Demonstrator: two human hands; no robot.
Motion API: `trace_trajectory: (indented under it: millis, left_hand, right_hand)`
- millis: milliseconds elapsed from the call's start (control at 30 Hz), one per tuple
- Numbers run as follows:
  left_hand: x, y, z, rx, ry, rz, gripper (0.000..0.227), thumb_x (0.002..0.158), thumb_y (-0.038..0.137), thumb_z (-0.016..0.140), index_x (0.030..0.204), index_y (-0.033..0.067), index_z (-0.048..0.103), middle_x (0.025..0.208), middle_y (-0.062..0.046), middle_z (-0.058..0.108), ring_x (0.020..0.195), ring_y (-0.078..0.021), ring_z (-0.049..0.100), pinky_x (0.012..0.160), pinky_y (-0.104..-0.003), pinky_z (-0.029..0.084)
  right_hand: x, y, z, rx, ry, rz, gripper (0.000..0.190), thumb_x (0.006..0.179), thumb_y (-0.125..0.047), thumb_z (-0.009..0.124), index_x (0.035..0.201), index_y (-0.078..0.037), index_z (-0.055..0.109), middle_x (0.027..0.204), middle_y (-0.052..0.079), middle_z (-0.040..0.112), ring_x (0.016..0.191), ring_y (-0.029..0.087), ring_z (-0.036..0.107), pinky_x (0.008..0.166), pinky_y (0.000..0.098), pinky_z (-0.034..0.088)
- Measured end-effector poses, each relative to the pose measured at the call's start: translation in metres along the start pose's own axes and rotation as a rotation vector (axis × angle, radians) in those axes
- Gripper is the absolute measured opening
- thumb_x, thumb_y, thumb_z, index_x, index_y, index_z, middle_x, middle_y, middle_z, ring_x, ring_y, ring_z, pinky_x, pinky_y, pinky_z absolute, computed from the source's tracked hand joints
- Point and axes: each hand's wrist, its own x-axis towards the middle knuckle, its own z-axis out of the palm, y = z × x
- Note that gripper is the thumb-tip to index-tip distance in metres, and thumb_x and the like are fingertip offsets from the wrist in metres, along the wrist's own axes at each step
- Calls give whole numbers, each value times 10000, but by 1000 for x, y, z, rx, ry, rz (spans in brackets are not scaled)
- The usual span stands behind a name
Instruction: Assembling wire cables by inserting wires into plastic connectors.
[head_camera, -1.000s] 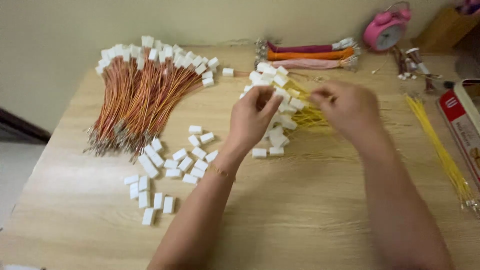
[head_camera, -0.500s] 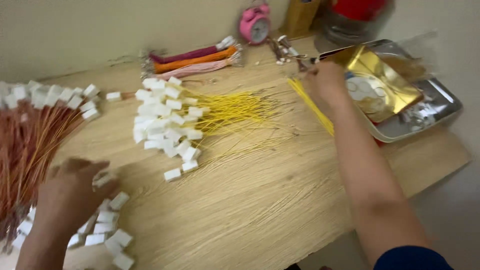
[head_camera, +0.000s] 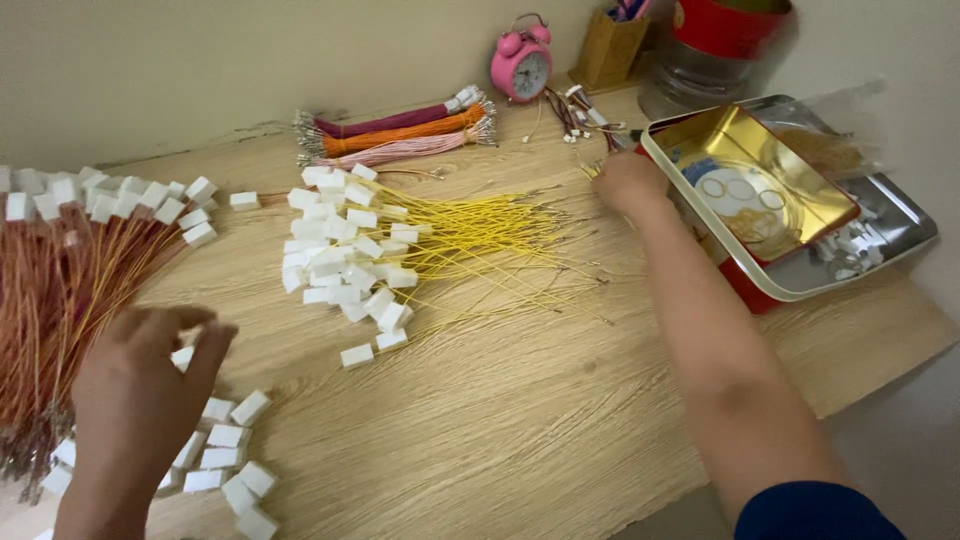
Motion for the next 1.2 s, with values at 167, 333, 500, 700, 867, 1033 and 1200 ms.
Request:
trace_trajectory:
  millis: [167, 333, 500, 700, 867, 1033, 1200]
  left_hand:
    - [12, 39, -8, -889, 36, -155, 266, 1006, 222, 673, 1137, -9, 694, 957, -145, 756, 812, -208, 756, 703, -328, 621]
    - [30, 65, 38, -1800, -126, -332, 378, 1008, 165, 582, 1365, 43, 560, 1013, -66, 672, 852, -213, 723, 746, -329, 626]
    - [42, 89, 58, -2254, -250, -286, 433, 1041, 31, 540, 1472, 9, 504, 978, -85, 636, 968, -238, 715, 866, -342, 635]
    - [45, 89, 59, -2280, -272, -281, 498, 1010, -26, 528, 1504, 7, 468, 1062, -122, 668, 1005, -240, 711, 910, -341, 633]
    - [45, 84, 52, -2286, -272, -303, 493, 1000, -26, 543, 1487, 0, 468, 1139, -161, 683, 1009, -241, 710, 909, -334, 626]
    - [44, 82, 59, -2275, -275, -255, 528, 1005, -26, 596, 1517, 15, 473, 1134, -153, 668, 1013, -214, 699, 914, -327, 623]
    - [42, 82, 59, -2018, -290, -177, 594, 992, -19, 634, 1546, 101, 457, 1085, -88, 632, 968, -177, 663, 863, -333, 614]
  right_hand:
    - [3, 23, -27, 249, 201, -19, 272, 1024, -246, 583, 1119, -43, 738, 1068, 248, 721, 959, 414, 691, 849, 526, 528]
    - [-28, 12, -79, 283, 614, -416, 104, 1116, -48, 577, 1141, 16, 655, 1073, 250, 676, 982, 396, 664, 854, 503, 526]
    - [-161, -73, -153, 549, 858, -775, 64, 1194, -21, 601, 1180, 25, 644, 1061, 141, 630, 953, 219, 638, 837, 345, 524]
    - [-229, -185, -136, 746, 582, -912, 60, 985, -145, 774, 998, -88, 759, 855, 21, 658, 705, 132, 583, 634, 286, 471]
    - [-237, -211, -128, 847, 427, -843, 98, 936, -90, 747, 1014, -31, 745, 901, 61, 674, 756, 151, 649, 636, 297, 518]
    - [-233, -212, -117, 883, 361, -866, 118, 931, -67, 738, 1025, 1, 716, 956, 77, 684, 811, 152, 683, 690, 294, 557]
    - [-238, -207, -126, 810, 370, -830, 86, 947, -108, 760, 1007, -47, 754, 925, 59, 696, 774, 146, 679, 640, 291, 548]
